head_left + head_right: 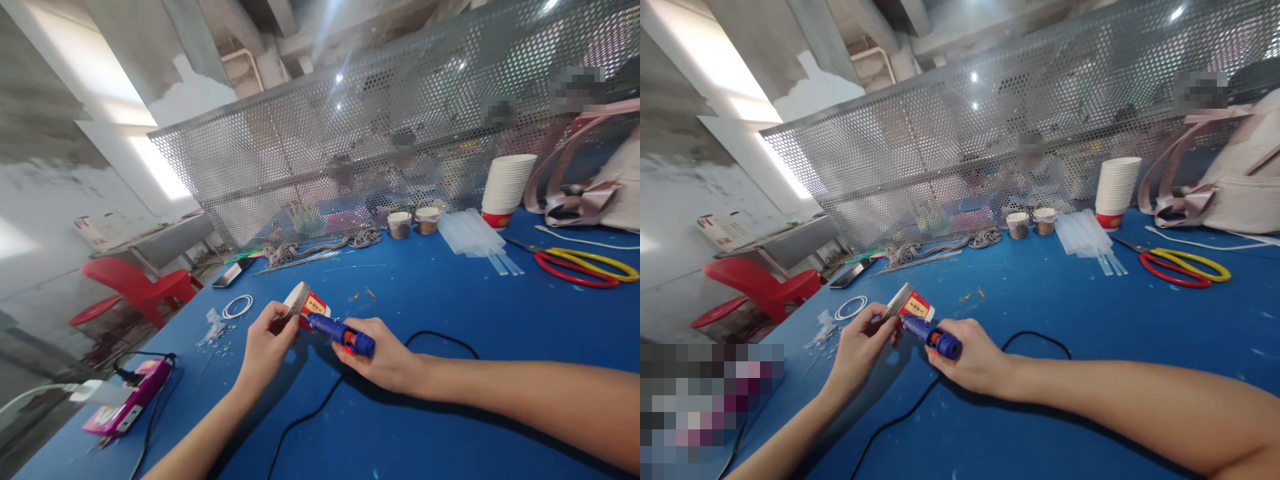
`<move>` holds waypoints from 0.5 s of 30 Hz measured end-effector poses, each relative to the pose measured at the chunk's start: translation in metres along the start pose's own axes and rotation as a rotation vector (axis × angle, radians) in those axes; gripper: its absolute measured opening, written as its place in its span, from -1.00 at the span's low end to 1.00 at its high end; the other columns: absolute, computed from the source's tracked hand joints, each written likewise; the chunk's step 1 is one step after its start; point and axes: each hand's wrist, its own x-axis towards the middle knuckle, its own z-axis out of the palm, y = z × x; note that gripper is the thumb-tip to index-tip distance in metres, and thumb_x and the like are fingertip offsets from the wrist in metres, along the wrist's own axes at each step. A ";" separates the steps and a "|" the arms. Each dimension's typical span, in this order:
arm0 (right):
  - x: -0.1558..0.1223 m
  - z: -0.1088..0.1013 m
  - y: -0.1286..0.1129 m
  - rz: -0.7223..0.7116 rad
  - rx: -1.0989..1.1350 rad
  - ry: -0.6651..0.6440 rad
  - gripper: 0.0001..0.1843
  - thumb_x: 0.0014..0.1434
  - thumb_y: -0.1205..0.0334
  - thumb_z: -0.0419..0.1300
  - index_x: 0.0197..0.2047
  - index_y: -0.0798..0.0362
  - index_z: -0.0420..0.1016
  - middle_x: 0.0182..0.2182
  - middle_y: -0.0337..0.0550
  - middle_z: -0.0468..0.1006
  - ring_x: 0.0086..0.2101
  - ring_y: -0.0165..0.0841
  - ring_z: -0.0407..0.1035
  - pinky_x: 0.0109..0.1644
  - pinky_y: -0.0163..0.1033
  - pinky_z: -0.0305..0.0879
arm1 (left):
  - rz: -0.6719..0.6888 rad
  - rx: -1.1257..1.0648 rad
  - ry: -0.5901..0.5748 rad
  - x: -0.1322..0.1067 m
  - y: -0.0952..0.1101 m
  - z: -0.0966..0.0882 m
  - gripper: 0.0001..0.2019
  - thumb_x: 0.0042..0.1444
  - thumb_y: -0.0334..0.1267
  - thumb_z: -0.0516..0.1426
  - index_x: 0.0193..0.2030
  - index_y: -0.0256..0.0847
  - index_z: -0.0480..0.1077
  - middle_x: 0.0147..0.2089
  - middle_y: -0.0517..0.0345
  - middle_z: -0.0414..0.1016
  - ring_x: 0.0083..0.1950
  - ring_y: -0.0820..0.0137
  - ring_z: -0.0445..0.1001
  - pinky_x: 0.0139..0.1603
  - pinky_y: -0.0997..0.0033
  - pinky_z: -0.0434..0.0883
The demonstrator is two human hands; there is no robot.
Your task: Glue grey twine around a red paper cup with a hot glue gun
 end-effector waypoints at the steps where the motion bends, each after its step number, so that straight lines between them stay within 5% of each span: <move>1: 0.000 0.000 0.000 -0.002 0.002 0.005 -0.77 0.09 0.26 0.11 -0.54 0.04 0.15 -0.62 -0.35 0.20 -0.59 -0.50 0.02 -0.49 -0.36 0.03 | -0.002 0.003 0.001 0.000 0.000 0.000 -0.82 -0.06 -0.16 0.15 -0.48 -0.18 0.26 -0.65 0.36 0.33 -0.59 0.48 0.31 -0.51 0.49 0.26; 9: 0.006 -0.005 0.003 -0.060 0.024 0.167 -0.86 0.12 0.24 0.17 -0.38 0.05 0.24 -0.49 -0.25 0.36 -0.49 -0.43 0.24 -0.38 -0.32 0.21 | -0.013 0.008 -0.016 -0.003 0.007 0.004 -0.83 -0.03 -0.16 0.14 -0.46 -0.19 0.29 -0.67 0.35 0.32 -0.59 0.48 0.32 -0.52 0.49 0.27; 15: 0.010 0.001 0.003 -0.172 -0.019 0.121 -0.85 0.14 0.23 0.18 -0.24 0.05 0.28 -0.36 -0.16 0.40 -0.39 -0.37 0.28 -0.28 -0.28 0.25 | -0.032 -0.018 -0.083 -0.013 0.007 0.011 -0.81 0.02 -0.12 0.14 -0.41 -0.21 0.34 -0.64 0.34 0.34 -0.60 0.50 0.29 -0.56 0.52 0.25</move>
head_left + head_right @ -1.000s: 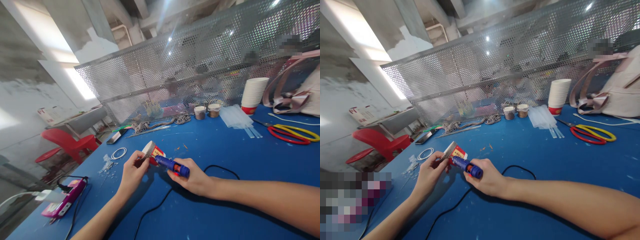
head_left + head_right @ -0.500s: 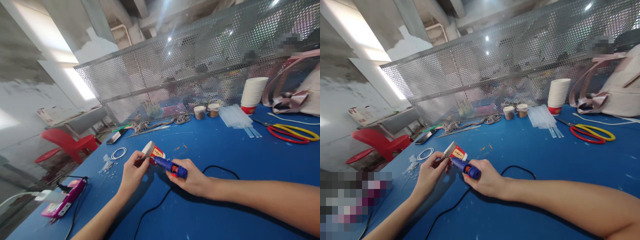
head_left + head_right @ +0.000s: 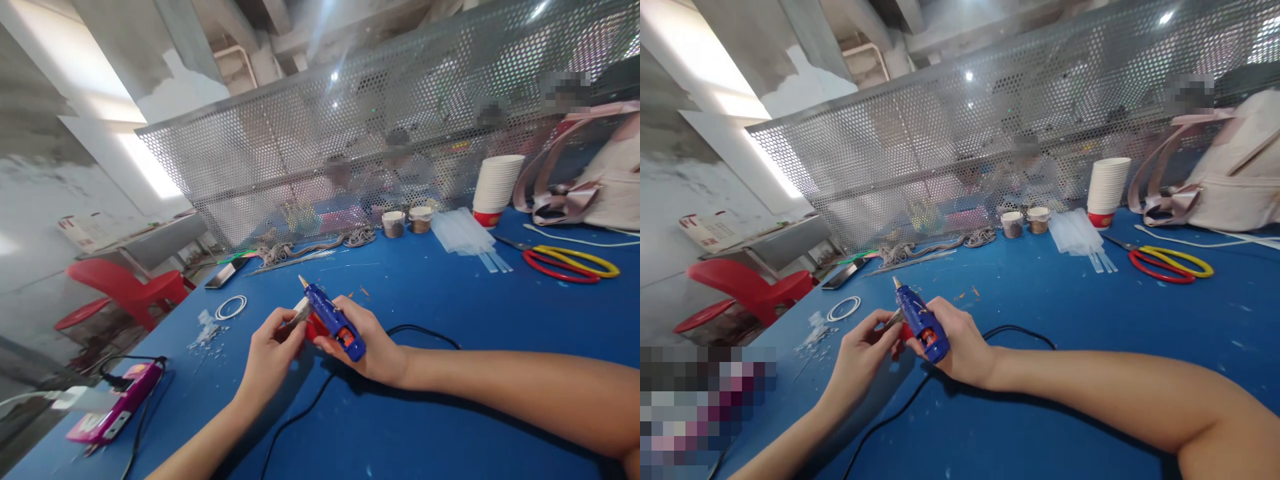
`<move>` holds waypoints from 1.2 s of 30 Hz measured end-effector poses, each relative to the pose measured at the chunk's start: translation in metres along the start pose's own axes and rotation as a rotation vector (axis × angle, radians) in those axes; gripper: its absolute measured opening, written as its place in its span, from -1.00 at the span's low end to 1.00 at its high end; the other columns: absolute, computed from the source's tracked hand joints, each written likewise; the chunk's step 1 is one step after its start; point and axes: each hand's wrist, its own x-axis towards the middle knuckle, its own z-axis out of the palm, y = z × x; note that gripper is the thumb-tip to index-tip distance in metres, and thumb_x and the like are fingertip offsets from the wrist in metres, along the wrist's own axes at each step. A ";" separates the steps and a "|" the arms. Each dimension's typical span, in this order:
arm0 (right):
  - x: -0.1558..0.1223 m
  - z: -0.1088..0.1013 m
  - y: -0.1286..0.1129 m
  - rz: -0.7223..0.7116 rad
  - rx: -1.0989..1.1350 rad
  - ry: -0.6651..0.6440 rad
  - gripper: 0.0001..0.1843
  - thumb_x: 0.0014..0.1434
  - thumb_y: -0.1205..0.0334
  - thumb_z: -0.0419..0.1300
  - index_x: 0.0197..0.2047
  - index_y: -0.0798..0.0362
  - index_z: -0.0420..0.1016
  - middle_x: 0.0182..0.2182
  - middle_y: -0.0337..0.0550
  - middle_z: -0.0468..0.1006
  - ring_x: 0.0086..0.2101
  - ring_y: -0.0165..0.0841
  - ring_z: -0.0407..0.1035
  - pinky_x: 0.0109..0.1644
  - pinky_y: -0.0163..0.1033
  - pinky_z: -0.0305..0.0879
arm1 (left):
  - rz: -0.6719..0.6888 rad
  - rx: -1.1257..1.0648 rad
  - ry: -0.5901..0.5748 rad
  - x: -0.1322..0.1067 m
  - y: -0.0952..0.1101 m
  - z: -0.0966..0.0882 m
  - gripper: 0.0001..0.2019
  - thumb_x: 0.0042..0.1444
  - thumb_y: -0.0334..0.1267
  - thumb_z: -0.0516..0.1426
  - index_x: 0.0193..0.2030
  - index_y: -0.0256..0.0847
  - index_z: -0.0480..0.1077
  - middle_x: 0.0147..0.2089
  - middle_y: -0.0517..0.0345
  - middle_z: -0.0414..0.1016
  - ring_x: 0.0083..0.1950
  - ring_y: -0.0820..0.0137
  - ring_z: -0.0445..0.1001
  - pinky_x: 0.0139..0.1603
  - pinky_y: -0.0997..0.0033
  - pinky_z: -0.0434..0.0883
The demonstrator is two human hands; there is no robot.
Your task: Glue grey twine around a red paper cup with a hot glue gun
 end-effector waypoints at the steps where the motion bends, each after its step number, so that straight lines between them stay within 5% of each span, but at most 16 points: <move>1: 0.000 0.001 0.000 -0.009 -0.005 -0.007 -0.86 0.14 0.23 0.17 -0.24 0.05 0.28 -0.35 -0.16 0.40 -0.39 -0.37 0.28 -0.29 -0.29 0.25 | -0.003 -0.005 -0.012 -0.001 0.000 0.001 -0.80 0.03 -0.12 0.14 -0.41 -0.21 0.34 -0.63 0.33 0.34 -0.60 0.50 0.29 -0.56 0.52 0.26; 36: 0.009 -0.008 0.002 0.082 -0.009 0.008 -0.89 0.09 0.25 0.16 -0.30 0.03 0.28 -0.47 -0.26 0.41 -0.50 -0.42 0.26 -0.38 -0.32 0.22 | -0.004 0.000 -0.097 -0.005 0.011 0.001 -0.82 -0.01 -0.16 0.13 -0.37 -0.25 0.42 -0.66 0.34 0.27 -0.64 0.52 0.20 -0.59 0.51 0.21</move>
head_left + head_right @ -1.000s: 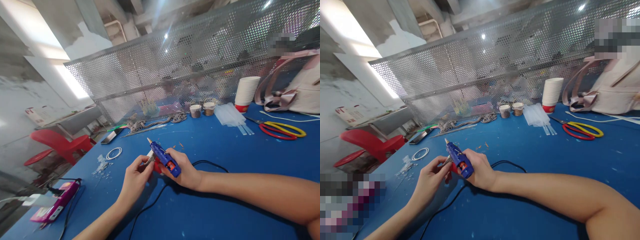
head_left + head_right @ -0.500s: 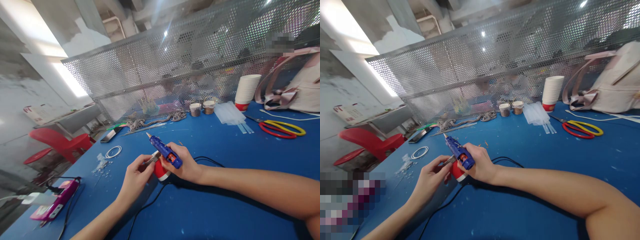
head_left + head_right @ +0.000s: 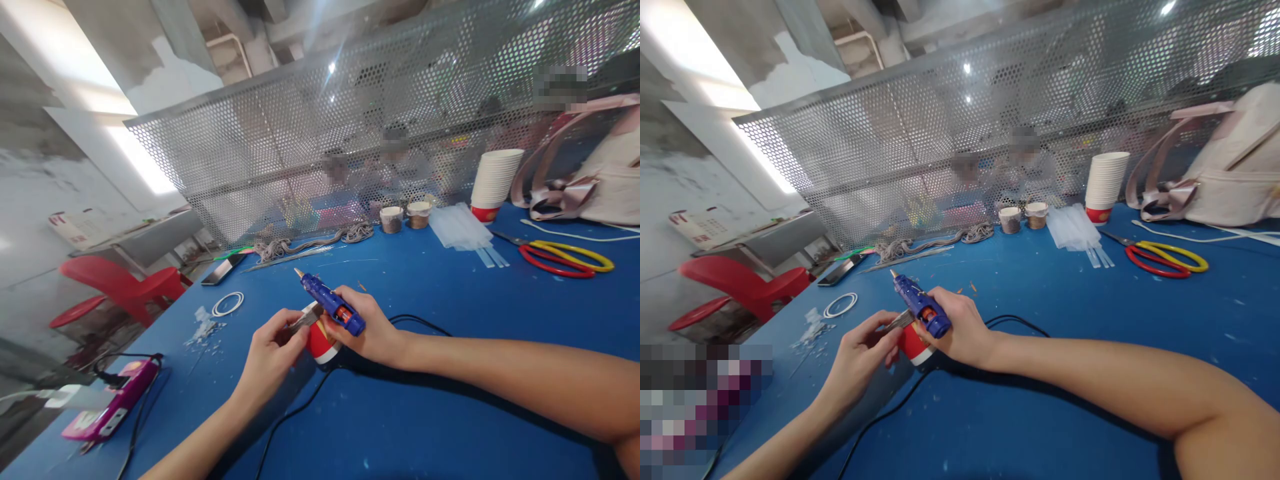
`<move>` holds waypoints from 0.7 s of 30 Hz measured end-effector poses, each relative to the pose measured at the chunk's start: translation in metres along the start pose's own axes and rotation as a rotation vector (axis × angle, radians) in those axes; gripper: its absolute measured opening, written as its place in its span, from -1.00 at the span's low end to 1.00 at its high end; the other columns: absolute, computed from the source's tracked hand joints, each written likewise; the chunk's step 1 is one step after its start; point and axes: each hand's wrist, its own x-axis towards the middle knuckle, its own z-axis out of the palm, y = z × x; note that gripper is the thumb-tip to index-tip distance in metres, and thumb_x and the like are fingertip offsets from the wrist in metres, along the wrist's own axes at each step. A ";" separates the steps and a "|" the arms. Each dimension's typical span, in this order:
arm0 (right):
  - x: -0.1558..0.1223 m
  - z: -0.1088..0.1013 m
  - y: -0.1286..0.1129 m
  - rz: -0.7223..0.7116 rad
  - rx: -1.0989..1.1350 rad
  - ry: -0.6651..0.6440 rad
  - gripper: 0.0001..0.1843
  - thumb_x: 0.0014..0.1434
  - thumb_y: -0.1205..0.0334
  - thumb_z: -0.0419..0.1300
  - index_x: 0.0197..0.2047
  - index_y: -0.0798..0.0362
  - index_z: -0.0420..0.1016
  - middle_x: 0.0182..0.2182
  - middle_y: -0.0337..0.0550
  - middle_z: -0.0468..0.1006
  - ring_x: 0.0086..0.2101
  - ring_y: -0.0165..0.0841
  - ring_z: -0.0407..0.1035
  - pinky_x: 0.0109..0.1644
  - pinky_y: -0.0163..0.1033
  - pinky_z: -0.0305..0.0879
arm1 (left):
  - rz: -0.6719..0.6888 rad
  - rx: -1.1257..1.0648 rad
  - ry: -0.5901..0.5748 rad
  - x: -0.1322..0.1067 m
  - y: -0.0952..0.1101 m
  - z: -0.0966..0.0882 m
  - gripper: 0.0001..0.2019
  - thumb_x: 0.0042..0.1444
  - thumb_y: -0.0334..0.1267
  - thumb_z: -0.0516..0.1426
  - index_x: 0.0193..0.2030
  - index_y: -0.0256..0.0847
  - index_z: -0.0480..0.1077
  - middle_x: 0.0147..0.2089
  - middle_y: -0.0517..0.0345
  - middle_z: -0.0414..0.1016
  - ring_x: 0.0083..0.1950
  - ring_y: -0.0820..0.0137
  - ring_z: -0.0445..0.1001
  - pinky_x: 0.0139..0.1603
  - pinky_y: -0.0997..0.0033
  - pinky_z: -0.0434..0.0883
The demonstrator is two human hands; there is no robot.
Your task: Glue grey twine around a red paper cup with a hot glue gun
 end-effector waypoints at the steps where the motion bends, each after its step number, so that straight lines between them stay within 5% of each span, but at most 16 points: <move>1: 0.000 0.000 0.000 0.004 0.003 0.000 -0.89 0.09 0.26 0.16 -0.30 0.03 0.28 -0.46 -0.25 0.41 -0.50 -0.42 0.27 -0.38 -0.32 0.22 | 0.004 -0.005 -0.006 0.000 0.000 -0.001 -0.82 0.00 -0.16 0.13 -0.37 -0.24 0.42 -0.66 0.34 0.26 -0.64 0.52 0.21 -0.58 0.51 0.21; 12: 0.002 -0.003 0.005 0.027 -0.019 0.046 -0.90 0.09 0.25 0.18 -0.34 0.04 0.31 -0.45 -0.22 0.42 -0.43 -0.38 0.28 -0.33 -0.30 0.22 | 0.087 -0.067 -0.052 0.006 -0.016 -0.014 -0.63 0.19 -0.04 -0.02 -0.55 -0.19 0.31 -0.59 0.24 0.26 -0.56 0.45 0.26 -0.52 0.47 0.25; 21: 0.001 -0.002 0.014 0.126 0.039 0.070 -0.89 0.10 0.22 0.14 -0.35 0.06 0.29 -0.43 -0.19 0.43 -0.43 -0.38 0.33 -0.29 -0.26 0.30 | 0.254 0.176 -0.022 0.017 -0.022 -0.023 -0.49 0.25 0.00 -0.19 -0.53 -0.20 0.37 -0.51 0.14 0.26 -0.51 0.40 0.27 -0.51 0.43 0.26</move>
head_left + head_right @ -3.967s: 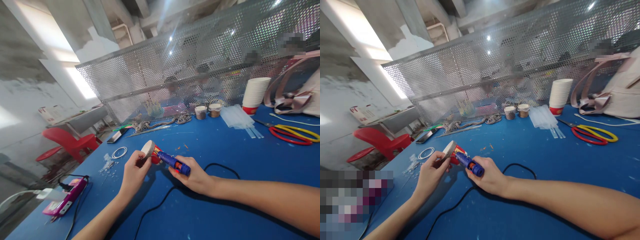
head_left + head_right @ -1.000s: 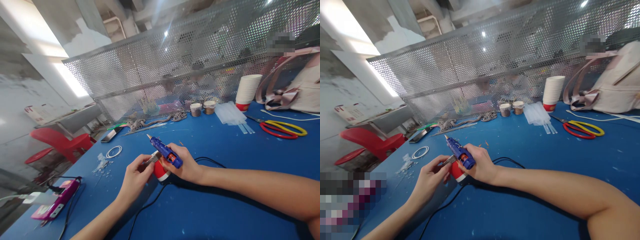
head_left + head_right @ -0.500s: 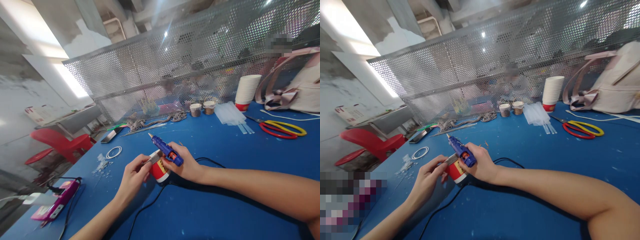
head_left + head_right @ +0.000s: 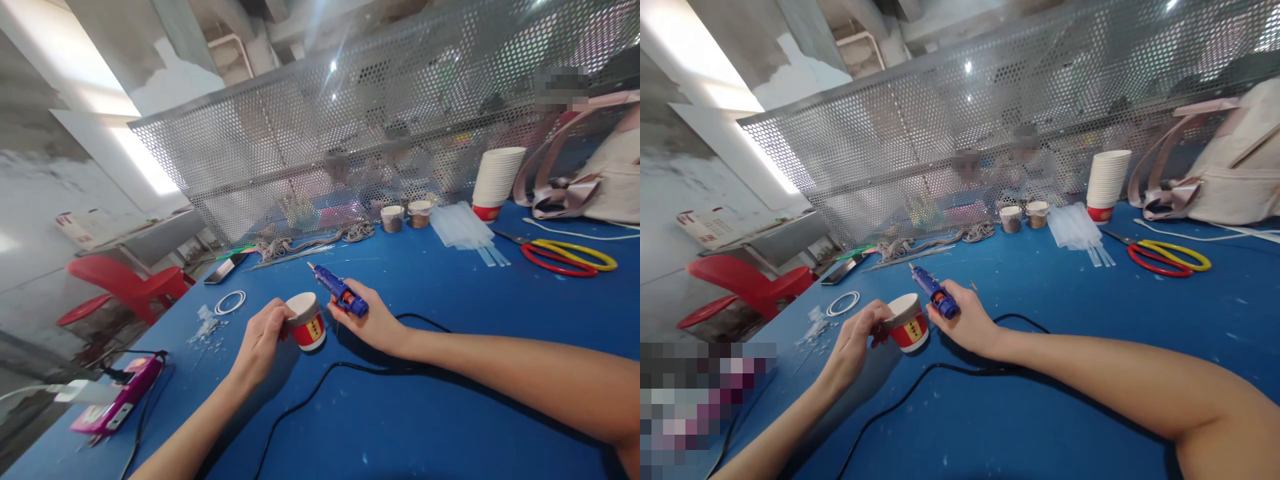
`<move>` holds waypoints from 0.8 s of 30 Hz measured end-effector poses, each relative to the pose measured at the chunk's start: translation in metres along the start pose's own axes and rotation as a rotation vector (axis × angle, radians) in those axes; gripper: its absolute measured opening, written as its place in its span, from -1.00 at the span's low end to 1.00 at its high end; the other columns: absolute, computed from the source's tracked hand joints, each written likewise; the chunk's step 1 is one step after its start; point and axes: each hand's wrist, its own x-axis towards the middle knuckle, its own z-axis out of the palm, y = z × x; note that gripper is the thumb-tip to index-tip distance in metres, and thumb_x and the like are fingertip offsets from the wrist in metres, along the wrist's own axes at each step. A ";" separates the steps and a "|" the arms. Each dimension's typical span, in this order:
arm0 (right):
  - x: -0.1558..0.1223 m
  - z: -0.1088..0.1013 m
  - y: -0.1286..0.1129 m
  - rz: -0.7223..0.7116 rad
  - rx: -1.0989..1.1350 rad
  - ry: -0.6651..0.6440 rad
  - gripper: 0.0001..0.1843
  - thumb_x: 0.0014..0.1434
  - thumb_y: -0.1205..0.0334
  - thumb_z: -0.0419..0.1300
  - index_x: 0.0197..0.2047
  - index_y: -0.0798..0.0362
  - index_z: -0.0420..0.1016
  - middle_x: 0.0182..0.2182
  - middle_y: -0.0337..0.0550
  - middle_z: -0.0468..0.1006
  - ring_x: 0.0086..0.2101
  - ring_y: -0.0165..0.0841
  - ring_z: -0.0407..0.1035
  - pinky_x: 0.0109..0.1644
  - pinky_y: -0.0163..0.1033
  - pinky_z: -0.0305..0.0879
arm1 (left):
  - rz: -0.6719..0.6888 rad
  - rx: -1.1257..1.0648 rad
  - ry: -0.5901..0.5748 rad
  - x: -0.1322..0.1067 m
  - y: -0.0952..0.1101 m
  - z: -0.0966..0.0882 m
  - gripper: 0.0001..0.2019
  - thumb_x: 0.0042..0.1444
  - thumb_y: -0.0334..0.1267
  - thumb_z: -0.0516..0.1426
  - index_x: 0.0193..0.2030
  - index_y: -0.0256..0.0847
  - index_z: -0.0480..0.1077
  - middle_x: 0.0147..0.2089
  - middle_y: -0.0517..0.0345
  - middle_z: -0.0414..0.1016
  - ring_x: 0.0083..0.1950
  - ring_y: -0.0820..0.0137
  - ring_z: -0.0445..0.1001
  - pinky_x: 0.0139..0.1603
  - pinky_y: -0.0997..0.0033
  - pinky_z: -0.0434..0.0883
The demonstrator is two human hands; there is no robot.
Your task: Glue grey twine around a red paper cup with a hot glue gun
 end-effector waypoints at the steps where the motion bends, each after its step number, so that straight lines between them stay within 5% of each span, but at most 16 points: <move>1: -0.001 -0.001 0.001 0.009 0.010 0.000 -0.89 0.11 0.21 0.14 -0.35 0.06 0.29 -0.43 -0.19 0.44 -0.43 -0.39 0.33 -0.29 -0.26 0.31 | 0.033 0.068 0.004 0.000 -0.002 -0.001 -0.50 0.25 -0.03 -0.19 -0.50 -0.20 0.41 -0.48 0.12 0.30 -0.49 0.39 0.29 -0.48 0.43 0.28; 10: 0.001 -0.004 0.016 0.191 0.122 0.069 -0.83 0.05 0.15 0.18 -0.36 0.06 0.31 -0.47 -0.25 0.39 -0.51 -0.43 0.27 -0.39 -0.29 0.28 | 0.190 0.361 0.046 0.003 -0.003 -0.011 -0.60 0.23 -0.12 -0.12 -0.14 -0.21 0.50 -0.10 -0.10 0.51 -0.13 0.22 0.47 -0.11 0.25 0.39; 20: 0.010 -0.003 0.027 0.389 0.132 0.131 -0.81 -0.06 0.14 0.20 -0.41 0.05 0.31 -0.58 -0.35 0.37 -0.62 -0.44 0.26 -0.45 -0.25 0.28 | 0.113 0.389 0.335 0.015 -0.012 -0.036 -0.64 0.22 -0.11 -0.13 -0.25 -0.18 0.44 -0.40 0.15 0.41 -0.47 0.39 0.35 -0.28 0.35 0.36; 24: 0.010 -0.004 0.030 0.394 0.094 0.132 -0.81 -0.03 0.12 0.17 -0.39 0.05 0.31 -0.64 -0.37 0.35 -0.64 -0.42 0.26 -0.45 -0.25 0.27 | 0.055 0.451 0.358 0.021 -0.017 -0.043 -0.67 0.20 -0.12 -0.12 -0.49 -0.14 0.32 -0.56 0.22 0.31 -0.45 0.38 0.34 -0.31 0.42 0.27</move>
